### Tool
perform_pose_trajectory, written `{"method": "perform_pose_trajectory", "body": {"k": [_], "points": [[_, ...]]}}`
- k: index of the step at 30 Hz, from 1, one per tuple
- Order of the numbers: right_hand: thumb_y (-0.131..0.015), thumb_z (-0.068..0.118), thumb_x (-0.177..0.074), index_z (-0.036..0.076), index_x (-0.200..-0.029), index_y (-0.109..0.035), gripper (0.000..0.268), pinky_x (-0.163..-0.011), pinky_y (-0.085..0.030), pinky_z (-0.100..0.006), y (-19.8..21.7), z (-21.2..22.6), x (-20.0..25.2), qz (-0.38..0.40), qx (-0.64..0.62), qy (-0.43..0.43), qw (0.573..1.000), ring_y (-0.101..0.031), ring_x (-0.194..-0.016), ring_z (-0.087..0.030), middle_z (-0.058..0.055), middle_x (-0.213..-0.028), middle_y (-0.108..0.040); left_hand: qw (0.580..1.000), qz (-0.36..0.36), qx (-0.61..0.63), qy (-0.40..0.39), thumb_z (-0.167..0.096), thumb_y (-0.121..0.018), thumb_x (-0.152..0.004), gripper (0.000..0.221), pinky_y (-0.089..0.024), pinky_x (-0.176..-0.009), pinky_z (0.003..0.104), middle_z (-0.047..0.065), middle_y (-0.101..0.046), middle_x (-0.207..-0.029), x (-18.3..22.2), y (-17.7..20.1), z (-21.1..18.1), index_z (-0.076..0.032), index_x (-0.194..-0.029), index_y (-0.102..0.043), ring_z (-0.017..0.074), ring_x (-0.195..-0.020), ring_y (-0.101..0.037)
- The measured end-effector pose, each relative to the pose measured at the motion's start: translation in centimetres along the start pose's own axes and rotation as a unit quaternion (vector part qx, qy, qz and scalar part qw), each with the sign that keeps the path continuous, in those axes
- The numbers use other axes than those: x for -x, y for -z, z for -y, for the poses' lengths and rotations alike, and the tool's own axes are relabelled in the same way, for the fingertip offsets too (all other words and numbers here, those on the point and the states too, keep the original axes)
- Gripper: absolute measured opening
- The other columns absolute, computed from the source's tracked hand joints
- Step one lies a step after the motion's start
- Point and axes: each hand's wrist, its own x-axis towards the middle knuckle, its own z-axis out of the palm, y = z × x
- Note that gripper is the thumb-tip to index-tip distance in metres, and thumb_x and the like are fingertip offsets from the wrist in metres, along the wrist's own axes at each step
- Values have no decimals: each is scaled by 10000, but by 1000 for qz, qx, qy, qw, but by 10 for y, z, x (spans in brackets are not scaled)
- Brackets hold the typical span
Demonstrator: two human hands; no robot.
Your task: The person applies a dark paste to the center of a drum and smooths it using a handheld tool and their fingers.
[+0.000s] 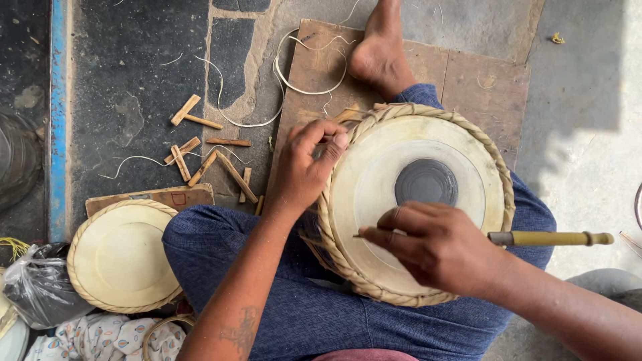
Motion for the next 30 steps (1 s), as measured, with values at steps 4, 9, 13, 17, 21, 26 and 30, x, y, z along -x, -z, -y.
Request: {"method": "perform_pose_trajectory", "body": {"k": [4,9,13,17,21,26,30], "points": [[-752,53,-779,132,-1206,-749,435,-690,-563,-356,0,-13,-10,-10,29,-46,998,-673,-807,-189,-15,-966,-673,974,-11,11,-225,-378,-574,-1097,401,-398,-1164,382,81,-689,-1371,-47,-4,13,-91,-1372,-630,226,-1320,-602],[-726,108,-745,100,-1194,-734,449,-687,-558,-378,-4,-32,-35,-21,126,-27,991,-674,-840,-222,-41,-970,-661,917,244,304,-82,-270,-548,-1099,387,-488,-1132,326,86,-687,-1386,-57,-24,4,-92,-1435,-618,168,-1287,-627],[-726,139,-830,34,-1239,-732,422,-600,-535,-363,-13,-18,-22,34,126,-12,991,-647,-752,-193,-37,-864,-621,924,235,297,-49,-262,-532,-1102,369,-514,-1111,313,75,-705,-1352,-55,-25,7,-103,-1418,-636,157,-1251,-651],[-688,150,-879,31,-1222,-714,364,-611,-545,-313,-16,1,-11,54,100,66,991,-635,-769,-135,-15,-891,-615,927,231,292,-50,-247,-531,-1092,368,-520,-1098,309,75,-705,-1357,-53,-23,5,-105,-1418,-630,152,-1241,-647],[-683,183,-798,64,-1207,-722,428,-638,-551,-358,-11,-40,-25,6,103,9,995,-636,-797,-191,-38,-893,-616,918,251,301,-66,-247,-523,-1102,380,-483,-1129,312,79,-681,-1379,-55,-23,6,-100,-1443,-601,155,-1277,-618],[-681,148,-857,36,-1205,-722,367,-588,-535,-331,-14,6,-4,36,108,75,991,-638,-785,-171,-32,-908,-630,924,229,306,-27,-250,-543,-1077,377,-528,-1079,312,68,-695,-1336,-50,-23,7,-102,-1414,-624,153,-1224,-648],[-672,130,-893,64,-1202,-730,322,-605,-533,-332,-13,-23,-19,10,66,48,997,-643,-790,-168,-20,-928,-639,926,228,296,-57,-236,-545,-1085,369,-509,-1090,316,82,-697,-1339,-54,-24,1,-83,-1409,-631,156,-1237,-634]]}}
